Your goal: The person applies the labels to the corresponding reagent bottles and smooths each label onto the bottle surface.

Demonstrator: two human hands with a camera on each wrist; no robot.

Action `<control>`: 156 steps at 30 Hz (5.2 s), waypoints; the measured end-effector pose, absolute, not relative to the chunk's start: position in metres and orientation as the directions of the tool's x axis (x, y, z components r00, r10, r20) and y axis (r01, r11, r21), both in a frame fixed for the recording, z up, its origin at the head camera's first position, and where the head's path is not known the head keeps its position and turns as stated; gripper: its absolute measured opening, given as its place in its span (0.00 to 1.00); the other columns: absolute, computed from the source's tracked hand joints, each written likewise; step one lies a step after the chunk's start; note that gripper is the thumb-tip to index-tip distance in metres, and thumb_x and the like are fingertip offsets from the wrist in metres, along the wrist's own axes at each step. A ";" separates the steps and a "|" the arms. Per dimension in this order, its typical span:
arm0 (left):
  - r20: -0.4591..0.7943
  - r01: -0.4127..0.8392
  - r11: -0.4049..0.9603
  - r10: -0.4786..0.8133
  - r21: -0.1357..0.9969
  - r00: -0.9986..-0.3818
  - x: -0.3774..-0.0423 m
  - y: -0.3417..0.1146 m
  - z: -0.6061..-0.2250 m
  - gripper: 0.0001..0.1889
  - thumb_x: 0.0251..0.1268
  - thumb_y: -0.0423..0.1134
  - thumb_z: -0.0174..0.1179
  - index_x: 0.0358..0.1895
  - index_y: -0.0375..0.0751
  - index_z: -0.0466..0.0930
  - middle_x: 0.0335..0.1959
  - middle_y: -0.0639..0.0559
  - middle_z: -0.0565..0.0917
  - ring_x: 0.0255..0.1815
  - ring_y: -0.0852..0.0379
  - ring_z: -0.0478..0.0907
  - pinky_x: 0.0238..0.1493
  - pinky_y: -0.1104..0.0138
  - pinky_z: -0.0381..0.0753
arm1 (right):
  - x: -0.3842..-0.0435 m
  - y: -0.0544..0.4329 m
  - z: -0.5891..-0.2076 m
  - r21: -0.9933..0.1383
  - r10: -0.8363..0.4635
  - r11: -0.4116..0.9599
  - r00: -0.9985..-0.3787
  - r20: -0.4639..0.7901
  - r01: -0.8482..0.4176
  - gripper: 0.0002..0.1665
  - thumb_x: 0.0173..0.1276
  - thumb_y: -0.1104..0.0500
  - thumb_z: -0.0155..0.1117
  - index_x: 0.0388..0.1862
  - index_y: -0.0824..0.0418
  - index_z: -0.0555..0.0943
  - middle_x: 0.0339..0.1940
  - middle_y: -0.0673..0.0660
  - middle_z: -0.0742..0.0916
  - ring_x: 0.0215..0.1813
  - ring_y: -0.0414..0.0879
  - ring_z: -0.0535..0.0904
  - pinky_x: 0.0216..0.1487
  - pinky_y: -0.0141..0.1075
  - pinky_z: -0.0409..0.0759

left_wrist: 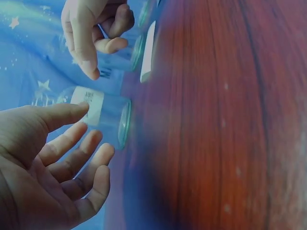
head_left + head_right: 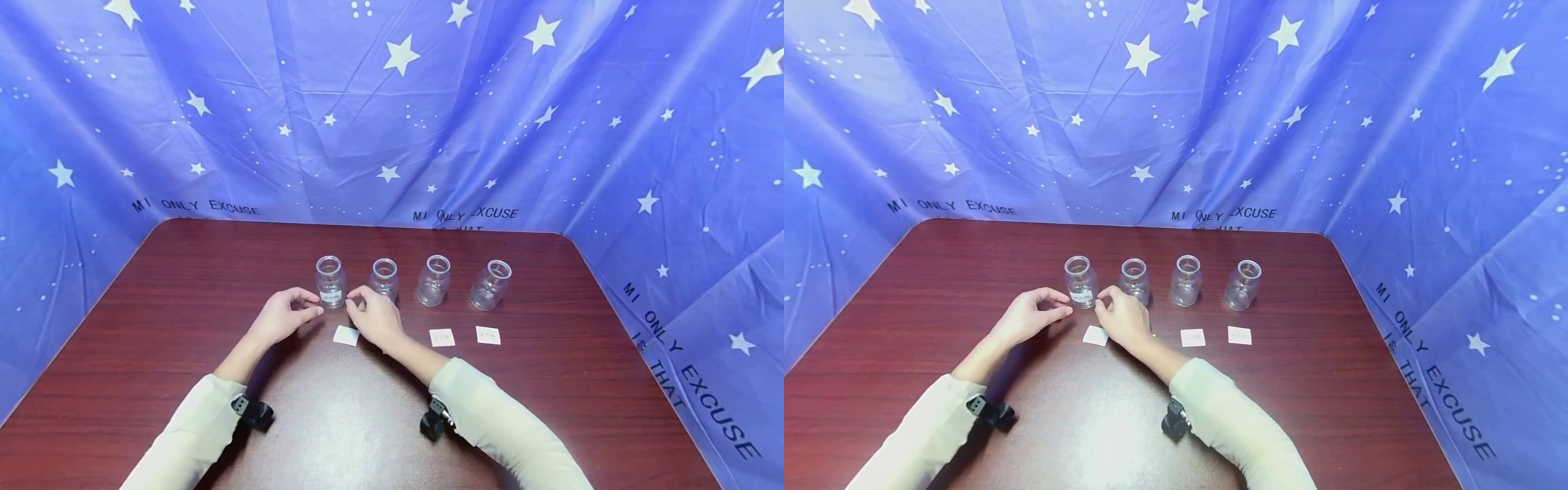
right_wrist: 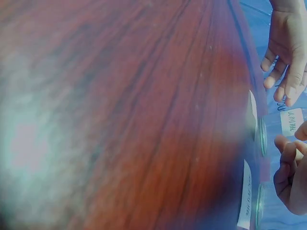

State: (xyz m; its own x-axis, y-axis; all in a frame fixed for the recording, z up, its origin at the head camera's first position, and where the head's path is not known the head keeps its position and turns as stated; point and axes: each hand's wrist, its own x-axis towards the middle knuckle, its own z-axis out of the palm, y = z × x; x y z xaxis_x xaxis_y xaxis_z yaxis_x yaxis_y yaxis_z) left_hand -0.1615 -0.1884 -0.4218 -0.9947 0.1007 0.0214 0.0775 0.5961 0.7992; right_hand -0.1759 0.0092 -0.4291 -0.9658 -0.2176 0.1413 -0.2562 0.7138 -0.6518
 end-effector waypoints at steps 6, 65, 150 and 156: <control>0.016 0.106 0.595 0.154 0.797 -0.988 -0.158 -0.175 -0.418 0.13 0.56 0.39 0.65 0.42 0.35 0.81 0.34 0.44 0.86 0.33 0.57 0.80 0.38 0.66 0.76 | -0.173 0.019 -0.428 -0.663 -0.256 0.689 -0.954 0.155 -0.292 0.09 0.65 0.51 0.57 0.39 0.51 0.82 0.13 0.43 0.77 0.14 0.34 0.64 0.21 0.28 0.65; -0.064 0.354 0.821 0.424 0.447 -0.903 -0.149 -0.078 -0.420 0.18 0.40 0.46 0.73 0.36 0.46 0.80 0.30 0.56 0.78 0.31 0.61 0.74 0.36 0.65 0.73 | -0.152 0.123 -0.434 -0.369 -0.562 0.750 -0.823 0.082 -0.549 0.16 0.52 0.48 0.72 0.38 0.51 0.82 0.24 0.43 0.73 0.25 0.32 0.64 0.25 0.25 0.62; -0.011 0.238 0.427 0.503 0.872 -0.864 -0.155 -0.088 -0.424 0.06 0.61 0.38 0.59 0.35 0.41 0.82 0.28 0.52 0.82 0.29 0.66 0.75 0.35 0.73 0.75 | -0.142 0.114 -0.435 -0.695 -0.417 0.478 -0.835 0.359 -0.538 0.04 0.60 0.59 0.66 0.34 0.56 0.85 0.23 0.46 0.80 0.24 0.31 0.69 0.25 0.26 0.70; -0.012 0.216 0.411 0.487 0.886 -0.874 -0.155 -0.086 -0.426 0.05 0.61 0.38 0.58 0.35 0.40 0.81 0.28 0.52 0.81 0.29 0.64 0.75 0.35 0.73 0.75 | -0.142 0.114 -0.434 -0.702 -0.393 0.503 -0.857 0.333 -0.504 0.03 0.62 0.62 0.62 0.30 0.57 0.82 0.24 0.47 0.80 0.21 0.31 0.67 0.23 0.26 0.68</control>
